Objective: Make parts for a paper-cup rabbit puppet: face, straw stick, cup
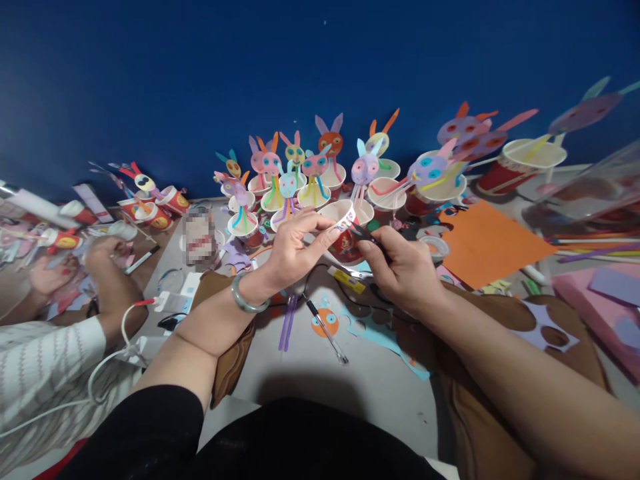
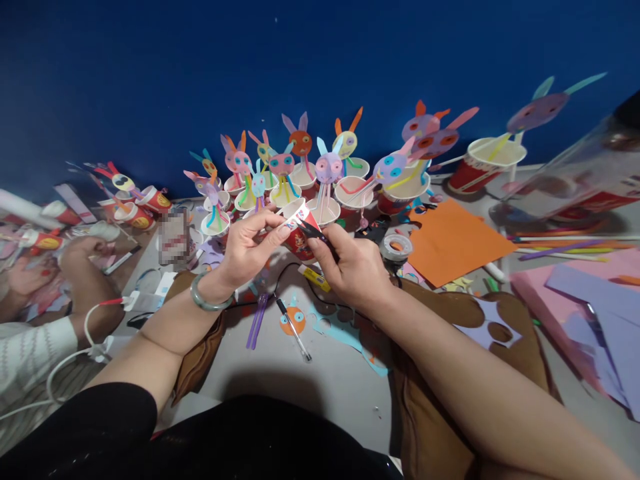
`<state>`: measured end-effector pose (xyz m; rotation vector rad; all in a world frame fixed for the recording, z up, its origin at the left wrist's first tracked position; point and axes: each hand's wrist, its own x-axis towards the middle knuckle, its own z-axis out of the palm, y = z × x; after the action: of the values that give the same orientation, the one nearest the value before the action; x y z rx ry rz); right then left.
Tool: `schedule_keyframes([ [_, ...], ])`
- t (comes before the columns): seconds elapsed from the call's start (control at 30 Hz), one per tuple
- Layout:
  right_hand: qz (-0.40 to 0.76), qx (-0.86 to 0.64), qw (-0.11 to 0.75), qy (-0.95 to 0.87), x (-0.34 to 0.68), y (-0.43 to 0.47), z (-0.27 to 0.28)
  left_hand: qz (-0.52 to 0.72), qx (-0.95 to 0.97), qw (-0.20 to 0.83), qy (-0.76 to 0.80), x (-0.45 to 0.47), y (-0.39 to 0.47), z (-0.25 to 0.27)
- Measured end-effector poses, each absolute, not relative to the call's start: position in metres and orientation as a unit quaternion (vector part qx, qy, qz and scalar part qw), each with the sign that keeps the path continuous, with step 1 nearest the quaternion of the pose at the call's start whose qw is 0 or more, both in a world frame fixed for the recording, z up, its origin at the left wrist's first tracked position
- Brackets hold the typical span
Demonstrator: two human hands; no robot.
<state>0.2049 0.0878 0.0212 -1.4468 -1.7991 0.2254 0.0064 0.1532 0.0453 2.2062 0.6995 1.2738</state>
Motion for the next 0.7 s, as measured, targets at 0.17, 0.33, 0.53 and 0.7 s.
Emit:
schedule_keyframes([
  [0.17,0.096,-0.576,0.4,-0.706,0.2046,0.0878,0.0201,0.471,0.817,0.225,0.243,0.0079,0.1537,0.0448],
  [0.33,0.1,-0.566,0.411,-0.707,0.2045,0.088,0.0203,0.48,0.822,0.201,0.232,0.0085,0.1543,0.044],
  [0.53,0.098,-0.571,0.401,-0.709,0.2031,0.0865,0.0208,0.47,0.824,0.199,0.247,0.0074,0.1542,0.0422],
  [0.7,0.088,-0.567,0.401,-0.714,0.2025,0.0857,0.0204,0.467,0.828,0.196,0.241,0.0073,0.1539,0.0409],
])
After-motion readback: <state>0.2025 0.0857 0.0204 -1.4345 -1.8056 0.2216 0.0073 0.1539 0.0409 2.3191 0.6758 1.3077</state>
